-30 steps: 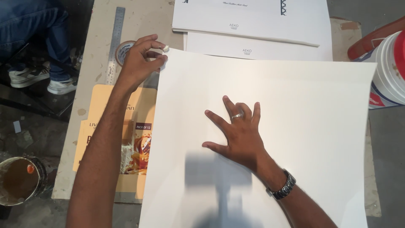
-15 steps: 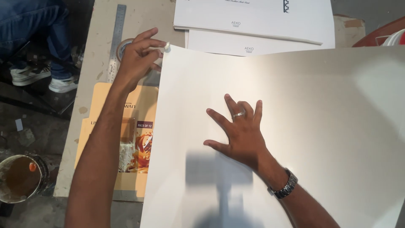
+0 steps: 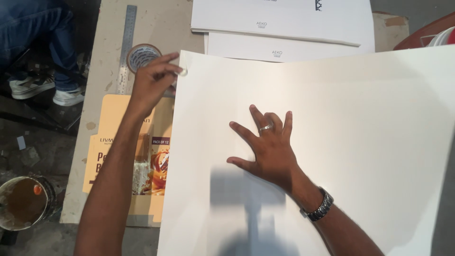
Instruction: Inspecting and flipping through large white paper sheets on a workbench.
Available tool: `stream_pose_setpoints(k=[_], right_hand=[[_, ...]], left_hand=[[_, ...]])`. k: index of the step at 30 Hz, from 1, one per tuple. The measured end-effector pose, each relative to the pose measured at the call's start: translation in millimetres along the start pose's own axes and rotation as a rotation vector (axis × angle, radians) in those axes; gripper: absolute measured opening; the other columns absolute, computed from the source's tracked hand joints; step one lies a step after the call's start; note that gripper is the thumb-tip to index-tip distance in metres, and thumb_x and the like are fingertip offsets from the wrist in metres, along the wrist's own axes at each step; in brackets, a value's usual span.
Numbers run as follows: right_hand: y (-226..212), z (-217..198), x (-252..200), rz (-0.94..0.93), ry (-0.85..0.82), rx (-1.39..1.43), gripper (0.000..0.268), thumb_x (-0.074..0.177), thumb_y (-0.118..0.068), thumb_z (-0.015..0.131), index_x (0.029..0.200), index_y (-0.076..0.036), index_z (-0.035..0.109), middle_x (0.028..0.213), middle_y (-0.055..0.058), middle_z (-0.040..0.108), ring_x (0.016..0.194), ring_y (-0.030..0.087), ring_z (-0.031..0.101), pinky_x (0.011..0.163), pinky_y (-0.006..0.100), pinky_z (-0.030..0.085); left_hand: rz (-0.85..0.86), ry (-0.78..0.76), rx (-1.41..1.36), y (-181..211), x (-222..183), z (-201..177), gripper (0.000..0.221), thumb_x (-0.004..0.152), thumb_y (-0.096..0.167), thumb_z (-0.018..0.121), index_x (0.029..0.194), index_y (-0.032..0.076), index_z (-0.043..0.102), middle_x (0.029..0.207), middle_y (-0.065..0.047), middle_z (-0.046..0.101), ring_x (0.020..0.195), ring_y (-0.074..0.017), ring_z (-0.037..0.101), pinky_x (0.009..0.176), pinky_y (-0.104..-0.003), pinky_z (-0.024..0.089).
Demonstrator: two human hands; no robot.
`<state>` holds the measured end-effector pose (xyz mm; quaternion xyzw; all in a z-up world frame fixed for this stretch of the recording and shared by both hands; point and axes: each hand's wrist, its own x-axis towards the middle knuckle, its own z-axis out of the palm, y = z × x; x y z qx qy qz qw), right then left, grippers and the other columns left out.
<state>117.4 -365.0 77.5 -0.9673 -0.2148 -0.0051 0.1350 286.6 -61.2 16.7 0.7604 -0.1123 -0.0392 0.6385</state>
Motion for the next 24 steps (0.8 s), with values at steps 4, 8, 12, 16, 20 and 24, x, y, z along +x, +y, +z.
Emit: stream_pose_setpoints(k=[4,8,12,16,20,24], right_hand=[[5.3,8.1,-1.9,-0.026,0.021,-0.018,0.077,0.083,-0.074,0.063,0.144,-0.027,0.055,0.158,0.023,0.031,0.132,0.047,0.034,0.109,0.082,0.008],[6.0,11.4,-1.4,-0.018,0.034,-0.033,0.078,0.082,-0.074,0.063,0.144,-0.028,0.056,0.158,0.022,0.032,0.134,0.048,0.031,0.108,0.082,0.008],[6.2,13.0,-2.7,-0.003,0.042,-0.038,0.078,0.082,-0.072,0.065,0.145,-0.027,0.056,0.158,0.022,0.032,0.134,0.047,0.031,0.108,0.082,0.009],[3.4,8.6,-3.5,-0.015,0.044,-0.048,0.075,0.084,-0.069,0.066,0.145,-0.025,0.057,0.158,0.023,0.034,0.134,0.047,0.032,0.109,0.082,0.01],[4.3,7.5,-4.8,-0.026,0.065,-0.066,0.073,0.086,-0.066,0.068,0.145,-0.023,0.059,0.159,0.023,0.037,0.134,0.046,0.033,0.109,0.081,0.013],[3.6,5.1,-7.0,-0.029,0.071,-0.079,0.074,0.087,-0.063,0.069,0.147,-0.022,0.059,0.16,0.023,0.038,0.138,0.045,0.032,0.11,0.081,0.013]], left_hand=[[-0.01,0.038,0.021,12.5,-43.4,6.5,0.024,0.087,-0.006,0.06,0.105,0.0,0.076,0.144,-0.016,0.064,0.086,-0.0098,0.071,0.065,-0.024,0.062],[-0.004,0.053,0.022,26.0,-97.9,9.4,0.024,0.087,-0.007,0.059,0.103,0.001,0.076,0.14,-0.015,0.066,0.08,-0.0108,0.071,0.065,-0.022,0.061],[-0.003,0.039,0.104,21.2,-157.6,13.5,0.027,0.084,-0.008,0.06,0.1,0.003,0.079,0.134,-0.016,0.071,0.071,-0.0135,0.07,0.063,-0.024,0.06],[0.19,0.029,0.18,16.4,-221.7,16.1,0.031,0.078,-0.01,0.063,0.1,0.005,0.08,0.138,-0.018,0.068,0.092,-0.0167,0.071,0.075,-0.027,0.061],[0.247,0.038,0.247,30.8,-279.1,22.7,0.02,0.083,-0.004,0.075,0.099,0.007,0.08,0.136,-0.015,0.068,0.098,-0.0172,0.072,0.076,-0.027,0.062],[0.261,0.046,0.367,47.4,-331.6,26.8,0.016,0.082,0.002,0.08,0.096,0.009,0.082,0.129,-0.01,0.071,0.092,-0.0157,0.073,0.071,-0.025,0.061]])
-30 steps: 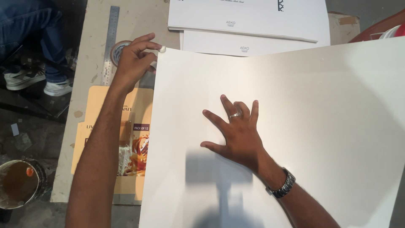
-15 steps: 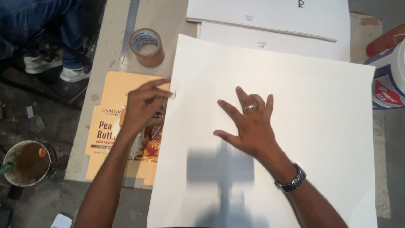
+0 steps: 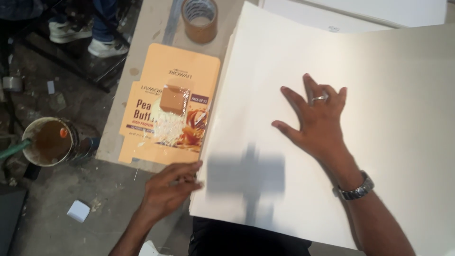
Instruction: Inspecting and flipping through large white paper sheets on a workbench.
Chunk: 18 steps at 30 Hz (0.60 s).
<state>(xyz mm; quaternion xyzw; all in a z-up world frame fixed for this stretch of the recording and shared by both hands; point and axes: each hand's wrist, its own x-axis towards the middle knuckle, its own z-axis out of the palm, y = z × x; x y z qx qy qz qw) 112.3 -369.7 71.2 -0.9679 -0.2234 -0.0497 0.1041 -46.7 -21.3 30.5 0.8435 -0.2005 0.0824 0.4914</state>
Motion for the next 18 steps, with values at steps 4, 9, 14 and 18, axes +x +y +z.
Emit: stream_pose_setpoints(k=[4,9,14,18], right_hand=[[2.3,2.3,-1.4,-0.01,0.007,0.021,0.074,0.088,-0.063,0.07,0.148,-0.021,0.058,0.162,0.022,0.038,0.138,0.045,0.031,0.111,0.08,0.012],[5.9,3.3,-3.5,-0.024,0.011,0.059,0.072,0.091,-0.063,0.069,0.15,-0.022,0.058,0.163,0.024,0.036,0.142,0.046,0.029,0.114,0.08,0.007],[6.1,2.7,-4.5,-0.029,0.004,0.073,0.073,0.094,-0.064,0.068,0.152,-0.022,0.056,0.164,0.024,0.036,0.142,0.047,0.028,0.116,0.079,0.008],[6.5,4.2,-4.0,-0.024,0.007,0.066,0.073,0.093,-0.065,0.068,0.151,-0.022,0.057,0.164,0.024,0.035,0.143,0.047,0.027,0.114,0.08,0.006]], left_hand=[[-0.039,-0.039,0.0,15.5,-36.6,-3.8,0.017,0.081,-0.001,0.079,0.096,0.007,0.08,0.13,-0.012,0.071,0.097,-0.0183,0.074,0.068,-0.025,0.061],[0.142,0.143,0.108,30.8,-56.2,-2.6,0.033,0.088,-0.008,0.074,0.11,0.017,0.074,0.137,-0.016,0.063,0.109,-0.0234,0.077,0.078,-0.029,0.069],[0.08,0.046,0.263,48.8,-18.7,-18.4,0.041,0.077,-0.004,0.081,0.115,0.004,0.069,0.146,-0.012,0.055,0.124,-0.0377,0.067,0.082,-0.037,0.059],[0.292,-0.085,0.448,46.6,0.9,-24.4,0.023,0.078,0.007,0.082,0.098,0.007,0.071,0.154,-0.002,0.04,0.139,-0.0487,0.049,0.11,-0.061,0.053]])
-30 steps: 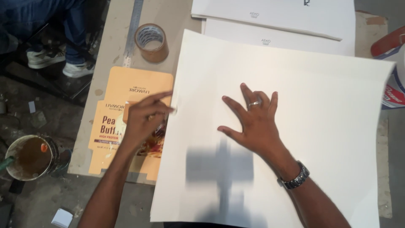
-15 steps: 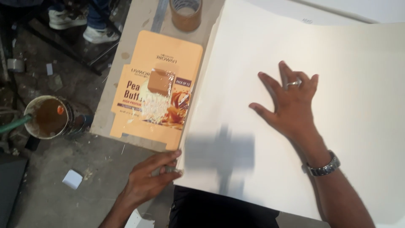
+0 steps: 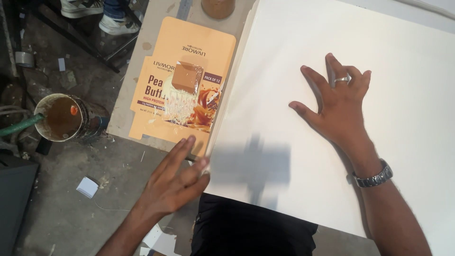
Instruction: Inspecting and flipping through large white paper sheets on a workbench.
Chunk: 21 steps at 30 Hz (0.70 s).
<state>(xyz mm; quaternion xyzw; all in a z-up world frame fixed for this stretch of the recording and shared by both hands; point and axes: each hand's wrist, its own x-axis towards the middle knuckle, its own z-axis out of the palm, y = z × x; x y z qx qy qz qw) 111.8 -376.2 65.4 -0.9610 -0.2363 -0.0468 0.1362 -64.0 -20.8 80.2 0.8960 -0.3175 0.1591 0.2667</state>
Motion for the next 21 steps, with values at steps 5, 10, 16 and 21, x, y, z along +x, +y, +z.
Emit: stream_pose_setpoints(k=[5,10,16,21], right_hand=[[0.9,-1.7,-0.5,-0.001,-0.012,0.009,0.073,0.095,-0.065,0.066,0.152,-0.021,0.056,0.165,0.024,0.036,0.143,0.046,0.027,0.114,0.08,0.006],[4.6,1.3,-3.4,-0.043,-0.012,0.003,0.075,0.098,-0.066,0.065,0.156,-0.02,0.055,0.166,0.026,0.033,0.147,0.048,0.024,0.114,0.081,0.004],[4.3,1.0,-1.0,-0.029,-0.002,-0.005,0.074,0.097,-0.067,0.065,0.153,-0.019,0.058,0.165,0.027,0.034,0.144,0.05,0.025,0.112,0.081,0.004],[3.9,-1.3,-2.1,-0.048,0.013,0.069,0.071,0.1,-0.069,0.06,0.15,-0.018,0.057,0.166,0.029,0.034,0.138,0.051,0.028,0.116,0.074,0.018]], left_hand=[[0.048,0.053,-0.008,16.3,-26.5,-2.8,0.027,0.077,-0.004,0.077,0.1,0.009,0.072,0.155,0.0,0.04,0.139,-0.0467,0.051,0.11,-0.06,0.052],[-0.366,0.156,-0.287,17.4,-35.4,11.9,0.031,0.076,0.0,0.081,0.099,0.02,0.077,0.165,-0.009,0.034,0.141,-0.0427,0.051,0.108,-0.05,0.053],[-0.277,0.026,-0.284,-3.7,-25.0,13.1,0.048,0.065,-0.001,0.068,0.108,0.017,0.082,0.167,-0.015,0.025,0.153,-0.0507,0.03,0.121,-0.057,0.04],[-0.261,0.148,-0.595,8.4,-51.0,8.0,0.047,0.067,-0.002,0.063,0.104,0.019,0.081,0.173,-0.012,0.025,0.157,-0.0471,0.035,0.127,-0.06,0.04]])
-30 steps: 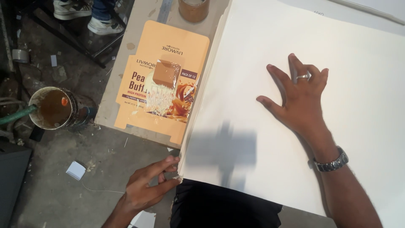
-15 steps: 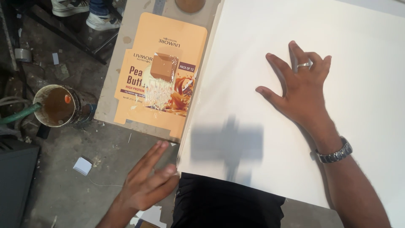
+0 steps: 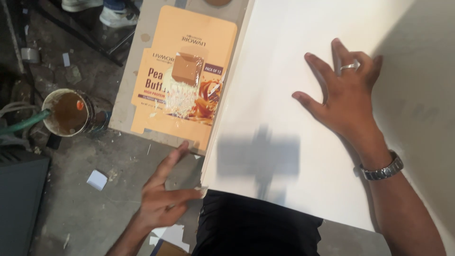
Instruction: Inspecting and flipping through large white paper sheets on a workbench.
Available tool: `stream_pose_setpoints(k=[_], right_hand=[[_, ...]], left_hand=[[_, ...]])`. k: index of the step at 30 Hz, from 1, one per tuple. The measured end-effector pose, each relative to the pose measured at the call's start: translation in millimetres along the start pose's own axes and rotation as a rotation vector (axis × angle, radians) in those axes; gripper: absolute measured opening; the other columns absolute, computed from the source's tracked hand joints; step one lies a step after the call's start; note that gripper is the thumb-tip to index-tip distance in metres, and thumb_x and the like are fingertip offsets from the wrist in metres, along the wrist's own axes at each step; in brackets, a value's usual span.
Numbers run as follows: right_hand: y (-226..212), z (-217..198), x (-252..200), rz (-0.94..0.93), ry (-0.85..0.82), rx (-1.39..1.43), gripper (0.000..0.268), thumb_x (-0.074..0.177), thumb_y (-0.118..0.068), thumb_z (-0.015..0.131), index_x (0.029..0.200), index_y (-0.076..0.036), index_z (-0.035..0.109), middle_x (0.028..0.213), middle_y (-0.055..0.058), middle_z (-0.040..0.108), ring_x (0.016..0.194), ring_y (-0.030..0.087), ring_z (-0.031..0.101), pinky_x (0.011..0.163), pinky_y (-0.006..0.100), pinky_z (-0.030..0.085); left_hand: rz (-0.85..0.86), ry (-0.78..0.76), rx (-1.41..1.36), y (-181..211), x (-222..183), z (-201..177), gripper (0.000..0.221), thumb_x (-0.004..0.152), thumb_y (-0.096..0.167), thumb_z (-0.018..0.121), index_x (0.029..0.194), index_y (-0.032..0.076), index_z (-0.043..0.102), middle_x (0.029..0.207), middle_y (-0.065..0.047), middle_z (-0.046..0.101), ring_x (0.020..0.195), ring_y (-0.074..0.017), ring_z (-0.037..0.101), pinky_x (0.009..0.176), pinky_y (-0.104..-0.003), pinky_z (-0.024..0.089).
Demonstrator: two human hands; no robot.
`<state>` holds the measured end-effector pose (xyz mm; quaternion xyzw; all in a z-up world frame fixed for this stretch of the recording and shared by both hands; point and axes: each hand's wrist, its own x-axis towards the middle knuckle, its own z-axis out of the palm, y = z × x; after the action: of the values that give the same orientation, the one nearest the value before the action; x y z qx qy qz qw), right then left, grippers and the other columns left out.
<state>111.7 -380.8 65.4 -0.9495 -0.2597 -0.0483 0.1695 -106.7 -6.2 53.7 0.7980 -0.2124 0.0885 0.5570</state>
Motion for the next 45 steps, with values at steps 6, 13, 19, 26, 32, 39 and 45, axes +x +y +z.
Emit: stream_pose_setpoints(k=[6,13,19,26,32,39,45], right_hand=[[6.6,6.5,-0.8,-0.04,0.044,-0.227,0.079,0.097,-0.072,0.064,0.155,-0.018,0.06,0.165,0.021,0.041,0.137,0.043,0.038,0.113,0.072,0.02],[-5.2,-7.9,6.8,0.016,0.065,-0.201,0.075,0.087,-0.072,0.064,0.147,-0.026,0.064,0.159,0.015,0.046,0.13,0.039,0.04,0.107,0.066,0.027],[-6.4,-8.5,9.5,0.029,0.027,-0.201,0.072,0.085,-0.072,0.065,0.142,-0.027,0.064,0.155,0.014,0.046,0.125,0.036,0.04,0.107,0.072,0.024],[-6.5,-8.3,11.8,0.05,0.008,-0.198,0.072,0.084,-0.072,0.065,0.143,-0.031,0.061,0.155,0.011,0.043,0.127,0.036,0.04,0.109,0.073,0.023],[-6.8,-7.6,14.5,0.065,-0.019,-0.225,0.074,0.081,-0.072,0.066,0.143,-0.031,0.06,0.155,0.012,0.042,0.127,0.036,0.04,0.108,0.074,0.023],[-9.0,-8.3,12.2,0.079,-0.016,-0.185,0.072,0.081,-0.07,0.069,0.141,-0.033,0.061,0.155,0.011,0.043,0.128,0.035,0.04,0.108,0.074,0.023],[-8.4,-8.4,12.1,0.074,-0.013,-0.203,0.071,0.082,-0.069,0.068,0.142,-0.032,0.061,0.156,0.012,0.044,0.128,0.035,0.039,0.108,0.073,0.024]], left_hand=[[-0.065,-0.098,0.3,-26.1,119.1,-16.8,0.05,0.079,-0.003,0.066,0.125,0.015,0.077,0.172,-0.018,0.022,0.16,-0.0462,0.027,0.129,-0.059,0.029],[0.262,-0.017,0.633,-142.6,304.0,-6.1,0.064,0.083,-0.002,0.074,0.14,0.026,0.077,0.171,-0.022,0.023,0.155,-0.0467,0.019,0.128,-0.055,0.033],[0.098,-0.066,0.531,-161.0,364.9,9.0,0.055,0.086,-0.008,0.066,0.129,0.025,0.074,0.147,-0.013,0.048,0.127,-0.0291,0.049,0.108,-0.051,0.048],[0.219,-0.038,0.676,-196.4,370.3,11.0,0.055,0.081,-0.008,0.073,0.121,0.028,0.083,0.164,-0.013,0.037,0.147,-0.0366,0.033,0.11,-0.057,0.042],[0.098,-0.041,0.344,-184.1,381.1,2.4,0.055,0.081,-0.009,0.062,0.113,0.033,0.079,0.161,-0.01,0.044,0.14,-0.0291,0.049,0.111,-0.044,0.049],[0.289,-0.06,0.614,-226.7,377.7,8.8,0.062,0.083,-0.014,0.068,0.12,0.032,0.086,0.169,-0.009,0.039,0.151,-0.0345,0.045,0.118,-0.046,0.047],[0.305,-0.131,0.562,-187.5,335.7,-3.0,0.044,0.097,-0.003,0.073,0.116,0.035,0.082,0.174,-0.01,0.026,0.157,-0.036,0.038,0.127,-0.044,0.046]])
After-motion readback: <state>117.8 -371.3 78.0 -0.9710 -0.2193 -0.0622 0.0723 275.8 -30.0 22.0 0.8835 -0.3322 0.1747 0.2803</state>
